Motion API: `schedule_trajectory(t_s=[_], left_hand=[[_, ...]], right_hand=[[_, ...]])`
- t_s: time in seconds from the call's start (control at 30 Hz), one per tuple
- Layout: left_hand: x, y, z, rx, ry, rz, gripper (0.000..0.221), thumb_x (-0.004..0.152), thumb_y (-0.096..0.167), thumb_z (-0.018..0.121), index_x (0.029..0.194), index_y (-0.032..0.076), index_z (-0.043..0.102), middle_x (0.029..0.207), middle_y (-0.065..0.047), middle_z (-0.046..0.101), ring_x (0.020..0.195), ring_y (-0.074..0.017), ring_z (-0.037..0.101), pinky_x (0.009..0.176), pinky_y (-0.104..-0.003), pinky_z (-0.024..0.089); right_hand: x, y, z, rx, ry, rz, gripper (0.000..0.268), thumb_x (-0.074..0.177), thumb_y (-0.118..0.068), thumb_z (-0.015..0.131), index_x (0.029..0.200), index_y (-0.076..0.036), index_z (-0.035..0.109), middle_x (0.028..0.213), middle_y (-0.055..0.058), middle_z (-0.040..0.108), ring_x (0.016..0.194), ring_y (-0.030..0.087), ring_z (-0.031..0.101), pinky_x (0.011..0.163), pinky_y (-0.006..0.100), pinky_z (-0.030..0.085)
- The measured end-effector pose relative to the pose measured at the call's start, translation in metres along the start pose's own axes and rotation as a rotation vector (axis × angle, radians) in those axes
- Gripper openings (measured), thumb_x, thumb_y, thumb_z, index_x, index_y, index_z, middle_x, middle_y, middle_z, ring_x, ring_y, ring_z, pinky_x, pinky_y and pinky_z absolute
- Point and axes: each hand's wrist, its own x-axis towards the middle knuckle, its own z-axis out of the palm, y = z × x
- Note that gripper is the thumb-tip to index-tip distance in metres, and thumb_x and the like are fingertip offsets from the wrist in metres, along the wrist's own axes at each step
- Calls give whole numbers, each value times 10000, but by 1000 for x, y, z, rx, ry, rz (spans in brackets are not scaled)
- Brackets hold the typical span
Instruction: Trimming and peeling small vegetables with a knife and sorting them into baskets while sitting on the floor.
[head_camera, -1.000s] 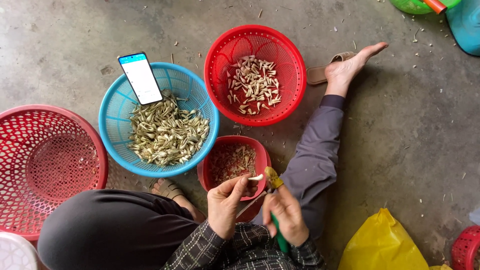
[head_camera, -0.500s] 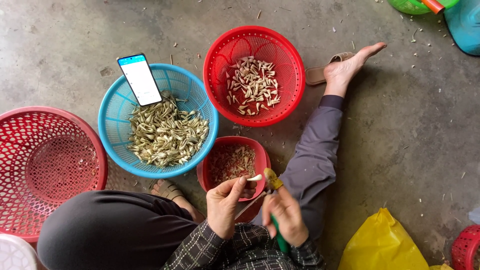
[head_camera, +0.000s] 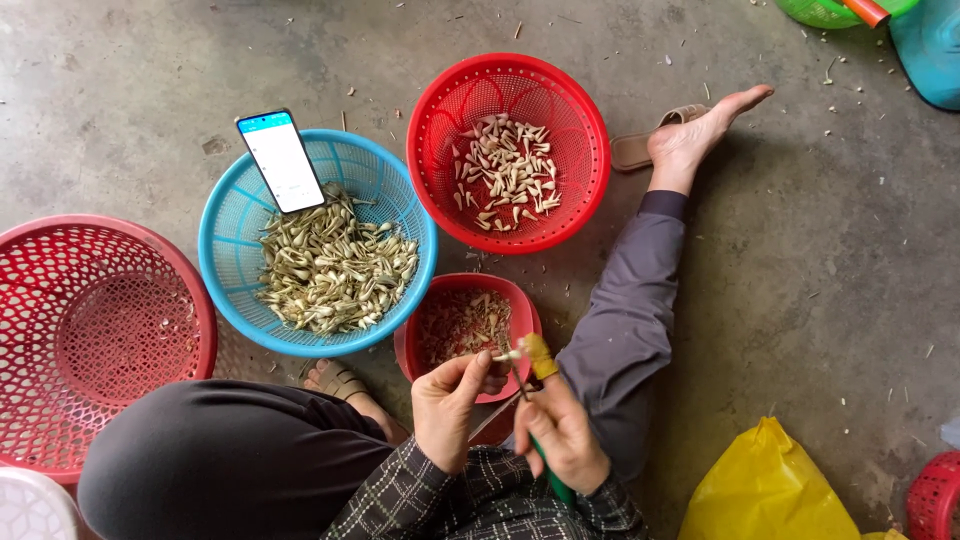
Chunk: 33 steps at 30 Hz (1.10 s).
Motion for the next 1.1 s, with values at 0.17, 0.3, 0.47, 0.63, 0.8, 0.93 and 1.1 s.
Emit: schedule_trajectory(t_s=[0.17, 0.3, 0.47, 0.63, 0.8, 0.93, 1.1], left_hand=[[6, -4, -3, 159, -3, 209, 220, 905, 85, 735, 1058, -51, 815, 866, -114, 815, 721, -131, 690, 648, -230, 577], [17, -14, -5, -42, -67, 23, 289, 955, 117, 658, 1157, -71, 745, 1025, -188, 788, 879, -226, 754, 790, -326, 636], [28, -22, -8, -210, -69, -97, 336, 979, 140, 631, 1203, -97, 713, 1009, -220, 758, 920, -250, 726, 840, -350, 618], [33, -18, -7, -23, -174, -21, 286, 932, 9, 694, 1202, -75, 735, 969, -150, 771, 861, -172, 694, 806, -285, 579], [37, 8, 6, 711, -101, 364, 168, 890, 102, 753, 1039, 41, 801, 905, -13, 689, 680, -101, 633, 600, -229, 543], [35, 17, 14, 1180, -162, 646, 63, 839, 89, 721, 898, 107, 737, 825, -48, 577, 634, -244, 590, 575, -379, 508], [49, 23, 25, 1418, -185, 810, 84, 786, 90, 699, 870, 93, 707, 903, -90, 595, 801, -303, 621, 713, -421, 527]], right_hand=[[2, 13, -3, -113, 65, 150, 519, 1038, -215, 514, 1516, -25, 447, 681, 70, 631, 427, 98, 458, 360, 207, 385], [8, 14, -5, 5, 36, 176, 546, 1049, -204, 495, 1569, -78, 389, 680, 78, 626, 410, 104, 446, 356, 207, 381], [12, 24, -14, 397, -33, 204, 536, 1076, -144, 441, 1602, -110, 347, 698, 106, 594, 382, 107, 400, 330, 201, 336], [18, 22, -15, 503, -45, 140, 609, 1091, -168, 402, 1649, -266, 178, 712, 88, 570, 399, 104, 401, 331, 215, 347], [20, 33, -30, 229, 41, 124, 578, 1070, -171, 447, 1622, -183, 273, 693, 81, 607, 411, 105, 421, 334, 213, 355], [19, 54, -35, 71, 6, 186, 577, 1039, -220, 517, 1564, -75, 325, 702, 108, 644, 417, 120, 453, 339, 221, 379], [28, 61, -43, 84, 89, 278, 481, 1026, -139, 509, 1491, -47, 430, 665, 123, 647, 386, 144, 461, 337, 246, 368]])
